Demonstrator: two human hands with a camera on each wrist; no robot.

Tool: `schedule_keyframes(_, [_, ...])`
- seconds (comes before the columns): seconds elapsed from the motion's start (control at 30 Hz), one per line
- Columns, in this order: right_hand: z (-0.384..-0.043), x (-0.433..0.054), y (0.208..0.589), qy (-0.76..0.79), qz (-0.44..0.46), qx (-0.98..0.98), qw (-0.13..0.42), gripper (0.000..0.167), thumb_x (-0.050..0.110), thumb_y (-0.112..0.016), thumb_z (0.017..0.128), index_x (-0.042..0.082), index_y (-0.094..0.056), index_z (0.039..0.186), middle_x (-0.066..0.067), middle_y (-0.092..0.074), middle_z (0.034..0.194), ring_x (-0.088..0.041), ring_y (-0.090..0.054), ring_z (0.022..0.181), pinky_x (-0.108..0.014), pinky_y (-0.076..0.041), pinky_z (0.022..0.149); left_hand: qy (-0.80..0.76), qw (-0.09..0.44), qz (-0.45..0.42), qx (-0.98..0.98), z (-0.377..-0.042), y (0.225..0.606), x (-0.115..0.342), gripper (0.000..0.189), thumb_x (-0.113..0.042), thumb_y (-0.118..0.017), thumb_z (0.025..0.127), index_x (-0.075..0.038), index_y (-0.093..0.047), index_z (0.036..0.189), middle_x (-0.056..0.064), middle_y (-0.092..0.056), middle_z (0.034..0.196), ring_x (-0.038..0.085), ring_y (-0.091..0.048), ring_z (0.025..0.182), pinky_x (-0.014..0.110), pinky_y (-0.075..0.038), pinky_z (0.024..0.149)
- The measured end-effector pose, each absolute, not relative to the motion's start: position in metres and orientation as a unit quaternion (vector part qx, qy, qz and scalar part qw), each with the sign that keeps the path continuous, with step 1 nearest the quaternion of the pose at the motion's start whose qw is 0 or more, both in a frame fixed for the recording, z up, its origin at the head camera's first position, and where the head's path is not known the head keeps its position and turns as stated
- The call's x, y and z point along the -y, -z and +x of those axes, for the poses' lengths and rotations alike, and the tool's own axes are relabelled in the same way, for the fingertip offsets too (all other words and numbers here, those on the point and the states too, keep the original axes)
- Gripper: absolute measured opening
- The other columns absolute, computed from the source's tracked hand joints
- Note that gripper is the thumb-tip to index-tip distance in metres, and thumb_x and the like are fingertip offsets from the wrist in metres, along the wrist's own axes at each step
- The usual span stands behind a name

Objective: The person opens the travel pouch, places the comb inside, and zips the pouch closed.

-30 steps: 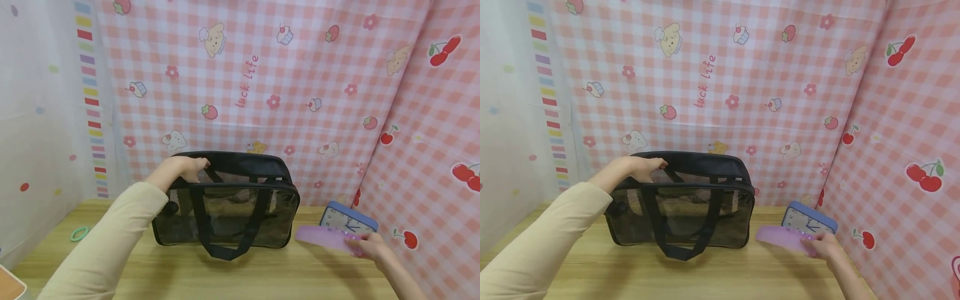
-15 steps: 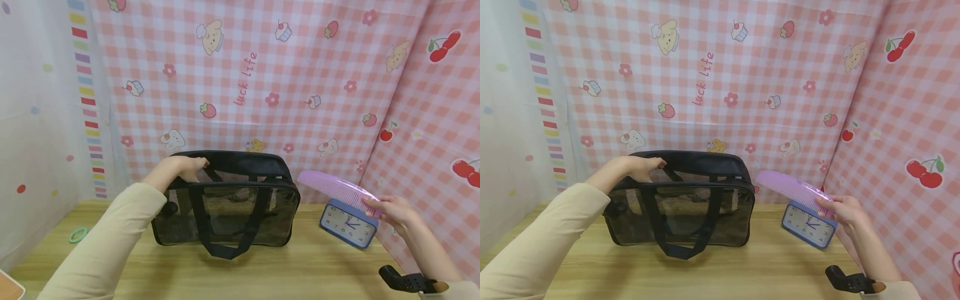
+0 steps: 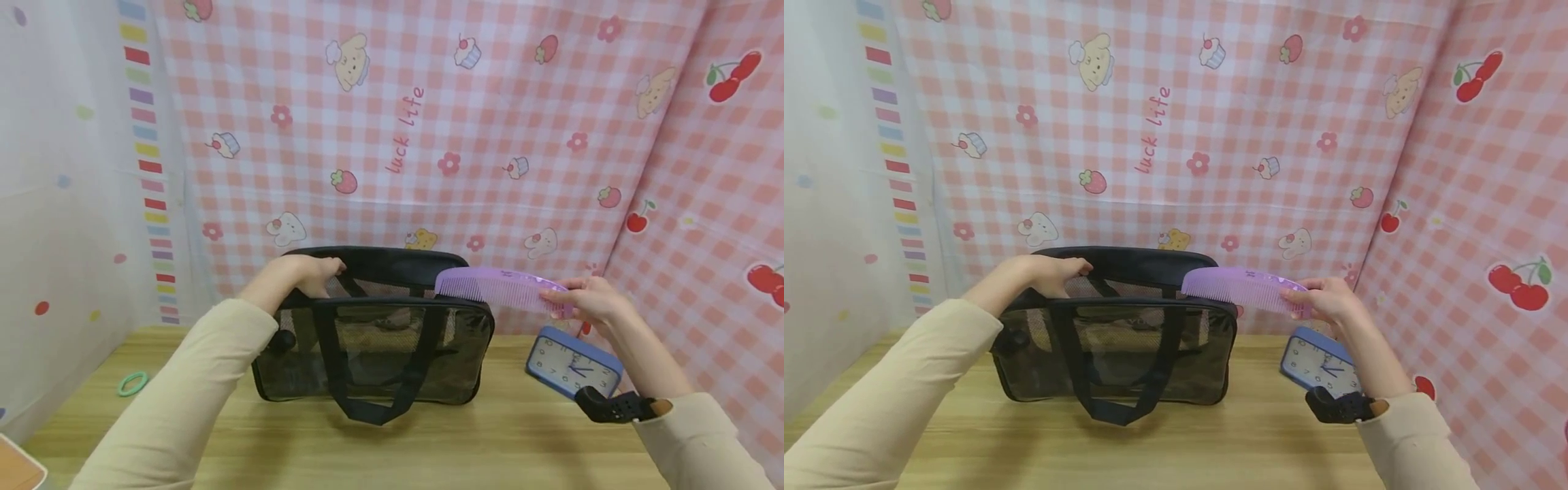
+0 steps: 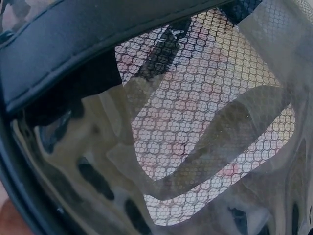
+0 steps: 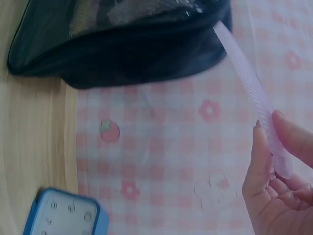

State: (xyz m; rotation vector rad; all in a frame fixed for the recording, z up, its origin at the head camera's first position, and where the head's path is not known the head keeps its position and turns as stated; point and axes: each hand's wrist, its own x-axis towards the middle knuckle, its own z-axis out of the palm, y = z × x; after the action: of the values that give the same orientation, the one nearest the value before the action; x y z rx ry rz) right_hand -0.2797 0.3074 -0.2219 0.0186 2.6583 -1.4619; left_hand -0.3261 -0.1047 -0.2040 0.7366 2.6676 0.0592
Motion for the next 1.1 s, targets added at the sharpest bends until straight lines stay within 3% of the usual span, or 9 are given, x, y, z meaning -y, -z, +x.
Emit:
schedule_keyframes(0.1, [-0.294, -0.284, 0.222, 0.489, -0.002, -0.87, 0.066, 0.05, 0.022, -0.061, 0.088, -0.011, -0.048, 0.124, 0.011, -0.06, 0.074, -0.003, -0.057, 0.07, -0.02, -0.052, 0.069, -0.019, 0.185, 0.261, -0.947, -0.325, 0.204, 0.105, 0.062, -0.015, -0.049, 0.095, 0.01, -0.014, 0.14, 0.028, -0.017, 0.147, 0.038, -0.019, 0.137, 0.044, -0.025, 0.111])
schedule_keyframes(0.2, [-0.307, -0.261, 0.223, 0.505, 0.0, -0.859, 0.083, 0.049, 0.015, -0.061, 0.088, -0.014, -0.046, 0.124, 0.008, -0.059, 0.072, -0.004, -0.057, 0.066, -0.019, -0.053, 0.067, -0.026, 0.189, 0.258, -0.947, -0.325, 0.205, 0.104, 0.061, -0.013, -0.048, 0.095, 0.01, -0.014, 0.14, 0.028, -0.018, 0.147, 0.038, -0.019, 0.137, 0.044, -0.024, 0.111])
schedule_keyframes(0.43, [-0.33, -0.214, 0.228, 0.478, 0.024, -0.871, 0.111, 0.026, 0.012, -0.067, 0.083, -0.007, -0.058, 0.098, 0.003, -0.056, 0.071, -0.005, -0.053, 0.062, -0.018, -0.051, 0.061, -0.031, 0.189, 0.255, -0.948, -0.328, 0.208, 0.102, 0.059, -0.009, -0.047, 0.095, 0.009, -0.014, 0.14, 0.026, -0.022, 0.146, 0.036, -0.02, 0.138, 0.042, -0.023, 0.112])
schedule_keyframes(0.63, [-0.345, -0.18, 0.226, 0.422, 0.028, -0.895, 0.141, 0.016, 0.009, -0.066, 0.082, 0.002, -0.051, 0.082, 0.004, -0.047, 0.065, -0.004, -0.048, 0.055, -0.016, -0.045, 0.055, -0.019, 0.18, 0.259, -0.949, -0.328, 0.205, 0.105, 0.06, -0.011, -0.048, 0.094, 0.01, -0.015, 0.139, 0.026, -0.024, 0.145, 0.035, -0.021, 0.137, 0.041, -0.023, 0.112])
schedule_keyframes(0.83, [-0.352, -0.159, 0.233, 0.326, -0.017, -0.933, 0.15, 0.012, 0.009, -0.063, 0.083, -0.002, -0.059, 0.083, 0.003, -0.051, 0.062, -0.003, -0.043, 0.053, -0.017, -0.04, 0.052, -0.021, 0.179, 0.256, -0.95, -0.327, 0.206, 0.105, 0.06, -0.011, -0.049, 0.094, 0.009, -0.016, 0.14, 0.026, -0.024, 0.146, 0.035, -0.022, 0.137, 0.041, -0.024, 0.112])
schedule_keyframes(0.93, [-0.354, -0.154, 0.236, 0.293, -0.039, -0.943, 0.155, 0.018, 0.01, -0.058, 0.086, -0.003, -0.067, 0.096, -0.003, -0.062, 0.075, -0.006, -0.044, 0.058, -0.019, -0.038, 0.054, -0.024, 0.183, 0.257, -0.949, -0.327, 0.206, 0.105, 0.059, -0.01, -0.048, 0.094, 0.009, -0.015, 0.14, 0.026, -0.024, 0.146, 0.035, -0.021, 0.137, 0.041, -0.024, 0.112])
schedule_keyframes(0.97, [-0.354, -0.154, 0.236, 0.29, -0.043, -0.943, 0.157, 0.023, 0.01, -0.056, 0.088, -0.002, -0.066, 0.105, -0.007, -0.066, 0.088, -0.007, -0.049, 0.065, -0.018, -0.04, 0.057, -0.025, 0.183, 0.256, -0.949, -0.327, 0.206, 0.105, 0.059, -0.01, -0.047, 0.094, 0.009, -0.015, 0.14, 0.025, -0.024, 0.146, 0.035, -0.021, 0.138, 0.041, -0.023, 0.112])
schedule_keyframes(1.03, [-0.353, -0.154, 0.235, 0.292, -0.046, -0.942, 0.158, 0.028, 0.009, -0.054, 0.09, -0.001, -0.063, 0.114, -0.013, -0.062, 0.116, -0.011, -0.056, 0.082, -0.019, -0.043, 0.064, -0.023, 0.183, 0.254, -0.949, -0.327, 0.207, 0.105, 0.059, -0.01, -0.047, 0.095, 0.008, -0.015, 0.14, 0.025, -0.023, 0.146, 0.034, -0.021, 0.138, 0.041, -0.024, 0.112])
schedule_keyframes(1.1, [-0.351, -0.155, 0.234, 0.294, -0.051, -0.942, 0.155, 0.029, 0.009, -0.053, 0.091, -0.001, -0.061, 0.117, -0.016, -0.054, 0.128, -0.016, -0.058, 0.096, -0.02, -0.045, 0.069, -0.018, 0.181, 0.25, -0.951, -0.328, 0.206, 0.106, 0.058, -0.011, -0.046, 0.095, 0.007, -0.015, 0.141, 0.024, -0.024, 0.146, 0.034, -0.021, 0.138, 0.041, -0.024, 0.111])
